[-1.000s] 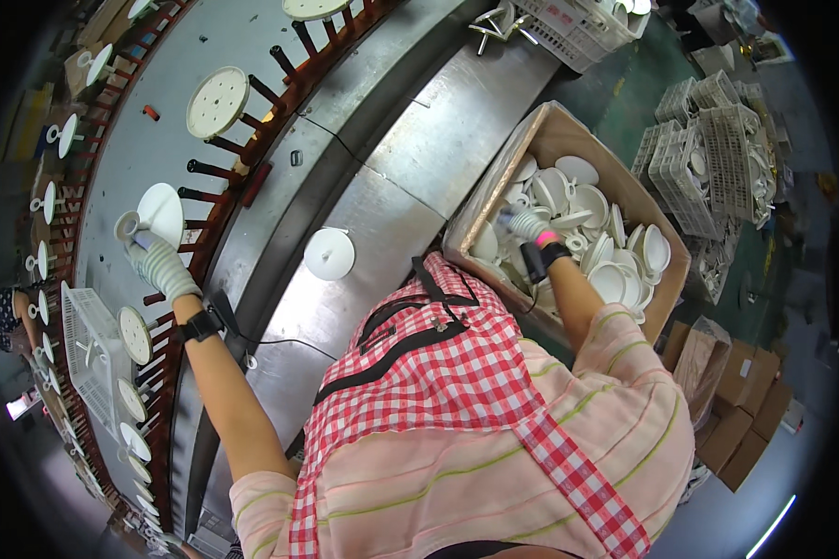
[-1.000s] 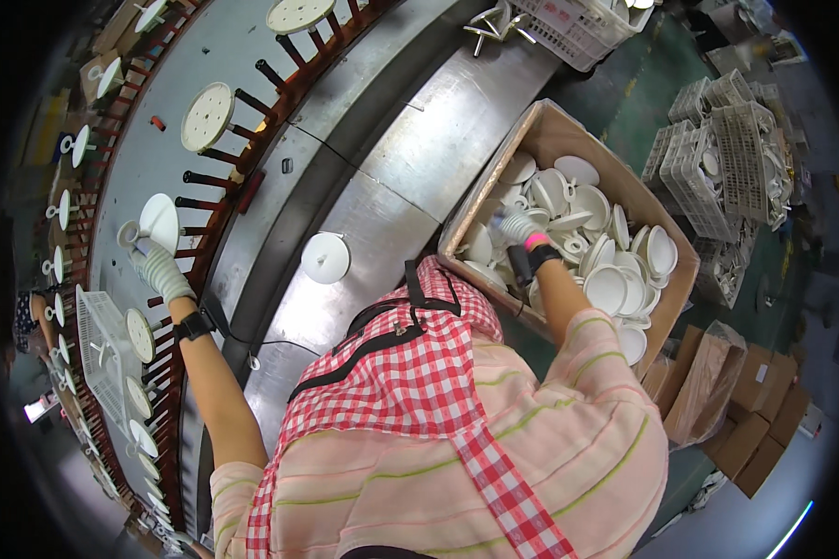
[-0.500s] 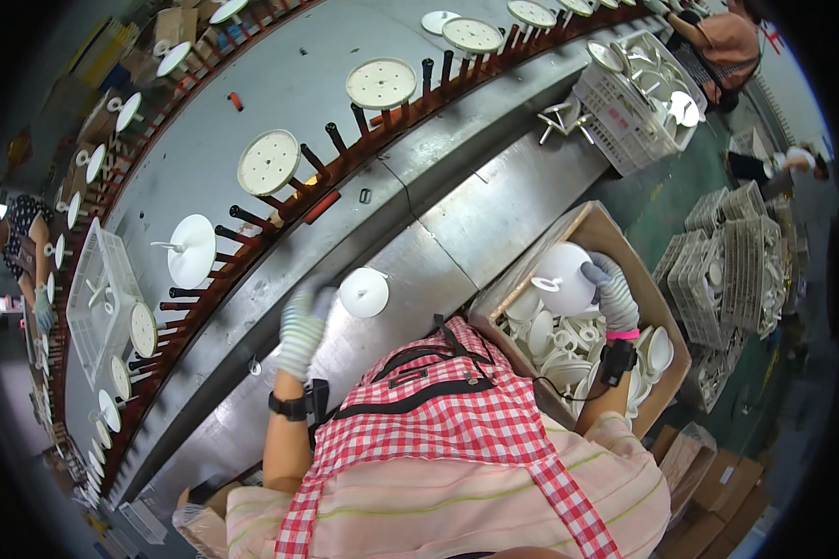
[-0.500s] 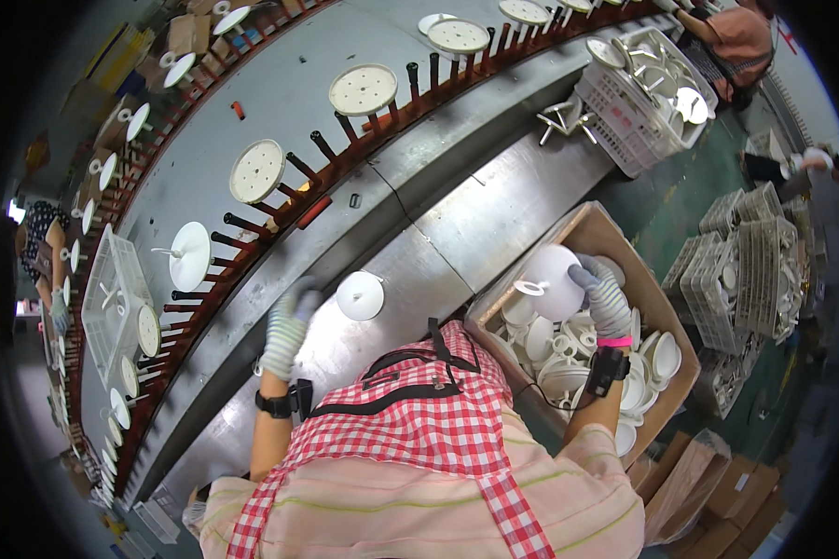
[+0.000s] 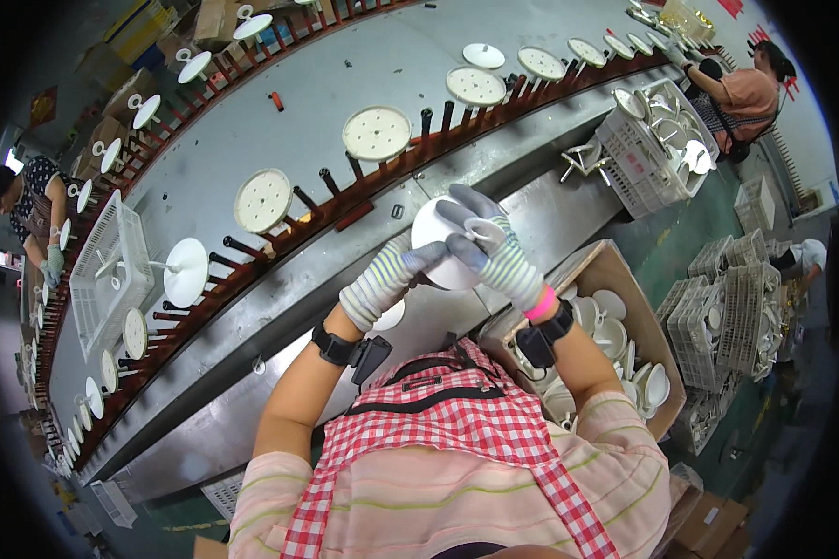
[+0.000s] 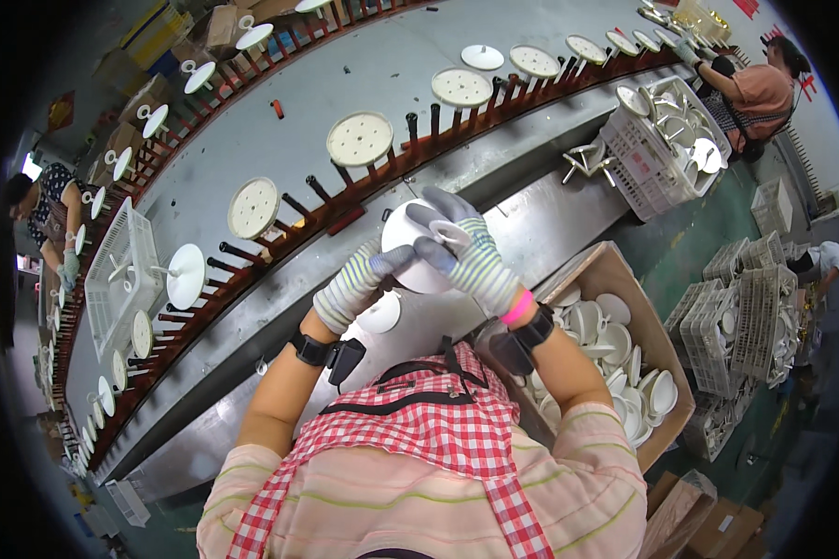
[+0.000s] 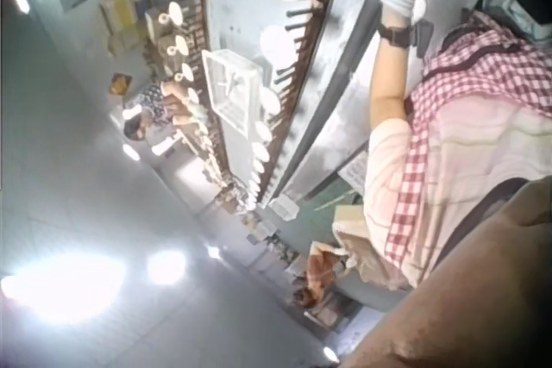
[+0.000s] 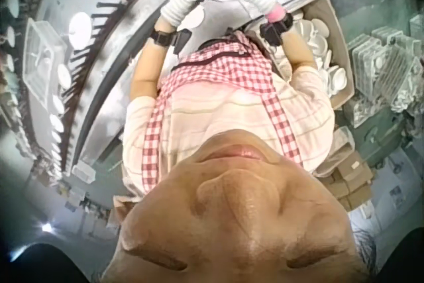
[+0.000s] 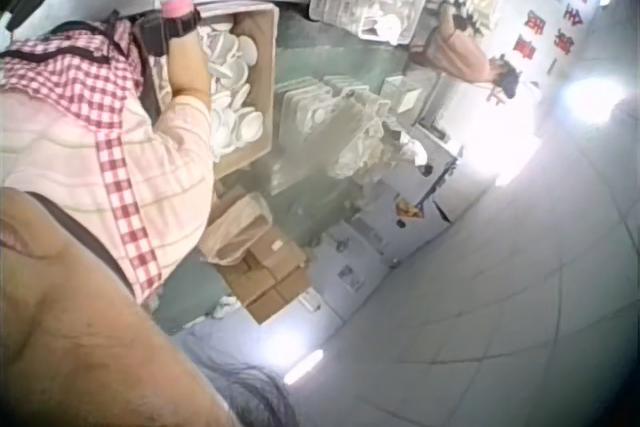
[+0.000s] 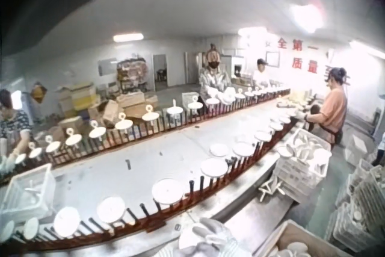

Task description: The person takes ceramic lids from a box and places them onto ceramic pots moving along a conveyor belt, handling the items one by one.

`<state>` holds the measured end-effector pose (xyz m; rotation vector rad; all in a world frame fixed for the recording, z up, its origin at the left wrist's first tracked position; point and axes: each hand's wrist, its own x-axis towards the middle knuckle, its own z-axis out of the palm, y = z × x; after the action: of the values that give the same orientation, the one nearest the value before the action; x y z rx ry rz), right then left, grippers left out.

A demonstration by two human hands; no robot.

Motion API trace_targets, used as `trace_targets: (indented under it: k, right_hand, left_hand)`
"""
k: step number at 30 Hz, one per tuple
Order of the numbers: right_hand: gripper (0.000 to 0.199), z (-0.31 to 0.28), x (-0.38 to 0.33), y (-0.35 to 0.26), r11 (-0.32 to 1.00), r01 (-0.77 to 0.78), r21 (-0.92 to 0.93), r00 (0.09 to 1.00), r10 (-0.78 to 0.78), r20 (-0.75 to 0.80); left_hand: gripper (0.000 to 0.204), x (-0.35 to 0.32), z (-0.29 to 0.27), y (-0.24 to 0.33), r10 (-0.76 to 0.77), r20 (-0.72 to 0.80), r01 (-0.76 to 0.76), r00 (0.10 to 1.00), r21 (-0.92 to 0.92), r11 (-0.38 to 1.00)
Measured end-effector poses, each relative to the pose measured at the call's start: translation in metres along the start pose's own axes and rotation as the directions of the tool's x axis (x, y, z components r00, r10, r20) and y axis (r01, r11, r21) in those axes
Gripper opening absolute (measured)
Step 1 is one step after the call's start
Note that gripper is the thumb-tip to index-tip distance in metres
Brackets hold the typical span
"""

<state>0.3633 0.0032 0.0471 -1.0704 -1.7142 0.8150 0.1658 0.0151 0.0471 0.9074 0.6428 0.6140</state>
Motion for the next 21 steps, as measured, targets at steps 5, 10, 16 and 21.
trace_targets:
  k: [5,10,16,21]
  right_hand:
    - [0.027,-0.024,0.102,0.049,0.745,0.200,-0.637,0.892,-0.407,-0.196]
    - [0.048,-0.039,0.193,0.107,0.686,-0.188,-0.703,0.955,-0.038,-0.293]
    - [0.056,0.022,0.201,0.078,0.562,-0.233,-0.793,0.972,0.158,-0.173]
    - [0.051,0.018,0.198,0.087,0.799,0.082,-0.596,0.972,0.068,0.225]
  left_hand:
    - [0.054,-0.004,-0.004,0.013,0.075,-0.161,-0.083,0.984,-0.043,0.996]
    - [0.056,-0.002,-0.026,0.037,0.094,-0.144,-0.062,0.985,0.214,0.975]
    - [0.057,0.044,-0.058,0.098,0.428,-0.317,-0.060,0.846,0.742,0.668]
    - [0.053,0.168,-0.115,0.118,0.259,-0.476,0.265,0.841,0.779,0.569]
